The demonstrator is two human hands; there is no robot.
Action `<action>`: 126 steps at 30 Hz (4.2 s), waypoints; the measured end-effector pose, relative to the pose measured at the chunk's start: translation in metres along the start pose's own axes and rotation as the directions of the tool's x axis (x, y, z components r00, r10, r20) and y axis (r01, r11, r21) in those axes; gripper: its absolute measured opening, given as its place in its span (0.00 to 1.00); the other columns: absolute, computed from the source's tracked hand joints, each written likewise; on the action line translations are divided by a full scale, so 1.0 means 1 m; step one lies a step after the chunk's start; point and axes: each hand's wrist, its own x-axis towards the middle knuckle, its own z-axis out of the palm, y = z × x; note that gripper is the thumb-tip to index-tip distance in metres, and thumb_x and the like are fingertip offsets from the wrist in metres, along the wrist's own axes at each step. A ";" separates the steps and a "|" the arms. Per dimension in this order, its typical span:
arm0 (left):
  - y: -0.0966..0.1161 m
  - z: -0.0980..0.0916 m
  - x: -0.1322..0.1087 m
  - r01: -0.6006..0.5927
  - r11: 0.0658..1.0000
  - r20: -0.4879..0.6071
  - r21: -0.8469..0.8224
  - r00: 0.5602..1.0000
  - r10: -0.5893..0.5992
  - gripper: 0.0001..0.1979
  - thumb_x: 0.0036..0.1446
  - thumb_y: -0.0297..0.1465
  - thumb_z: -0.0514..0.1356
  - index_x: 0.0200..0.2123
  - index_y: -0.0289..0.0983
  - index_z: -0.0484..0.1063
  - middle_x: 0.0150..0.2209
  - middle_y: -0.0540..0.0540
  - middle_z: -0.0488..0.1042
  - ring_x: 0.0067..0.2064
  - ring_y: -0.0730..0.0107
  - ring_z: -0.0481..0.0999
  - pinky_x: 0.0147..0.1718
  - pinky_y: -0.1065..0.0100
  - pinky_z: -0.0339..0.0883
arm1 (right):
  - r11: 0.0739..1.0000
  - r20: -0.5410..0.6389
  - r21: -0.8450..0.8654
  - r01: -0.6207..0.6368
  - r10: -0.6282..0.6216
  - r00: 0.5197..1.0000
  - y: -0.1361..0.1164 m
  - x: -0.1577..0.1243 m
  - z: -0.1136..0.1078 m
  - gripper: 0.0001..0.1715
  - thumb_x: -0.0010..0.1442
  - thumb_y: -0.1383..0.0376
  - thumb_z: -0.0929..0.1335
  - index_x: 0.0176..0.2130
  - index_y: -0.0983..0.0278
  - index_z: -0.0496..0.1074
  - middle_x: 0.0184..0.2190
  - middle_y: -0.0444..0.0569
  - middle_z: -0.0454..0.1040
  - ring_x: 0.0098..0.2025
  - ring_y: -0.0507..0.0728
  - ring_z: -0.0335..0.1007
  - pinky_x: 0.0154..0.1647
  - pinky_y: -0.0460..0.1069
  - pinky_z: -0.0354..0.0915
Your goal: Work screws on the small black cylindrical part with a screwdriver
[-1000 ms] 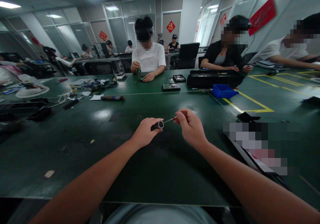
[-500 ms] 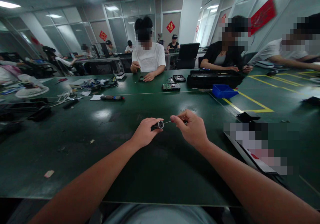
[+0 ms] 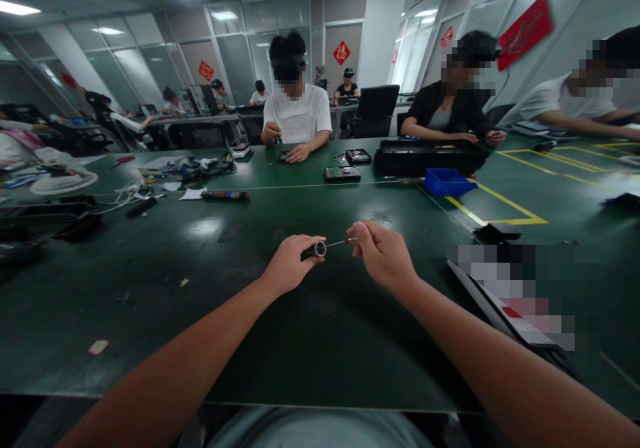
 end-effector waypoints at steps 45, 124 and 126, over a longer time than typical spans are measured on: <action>0.001 -0.003 0.005 -0.032 0.997 -0.002 0.067 0.999 0.033 0.22 0.59 0.34 0.66 0.57 0.44 0.71 0.51 0.47 0.77 0.52 0.59 0.73 0.55 0.55 0.62 | 0.894 -0.130 0.427 -0.140 0.213 0.968 0.014 0.004 0.016 0.15 0.66 0.54 0.64 0.37 0.62 0.70 0.29 0.47 0.74 0.31 0.55 0.71 0.35 0.53 0.68; 0.000 -0.008 0.008 -0.065 0.992 0.044 0.105 0.997 0.060 0.21 0.60 0.32 0.65 0.57 0.45 0.71 0.50 0.46 0.76 0.51 0.60 0.72 0.53 0.54 0.61 | 0.936 -0.083 0.318 -0.153 0.188 0.979 0.009 0.002 0.016 0.15 0.67 0.54 0.62 0.37 0.61 0.69 0.29 0.48 0.75 0.31 0.56 0.72 0.36 0.53 0.68; 0.000 -0.008 0.008 -0.057 0.993 0.041 0.102 0.998 0.053 0.21 0.59 0.31 0.65 0.56 0.45 0.71 0.50 0.46 0.76 0.51 0.60 0.72 0.53 0.54 0.62 | 0.952 -0.053 0.282 -0.119 0.140 0.989 0.007 0.001 0.015 0.14 0.68 0.55 0.62 0.39 0.61 0.69 0.31 0.48 0.76 0.32 0.56 0.73 0.37 0.53 0.68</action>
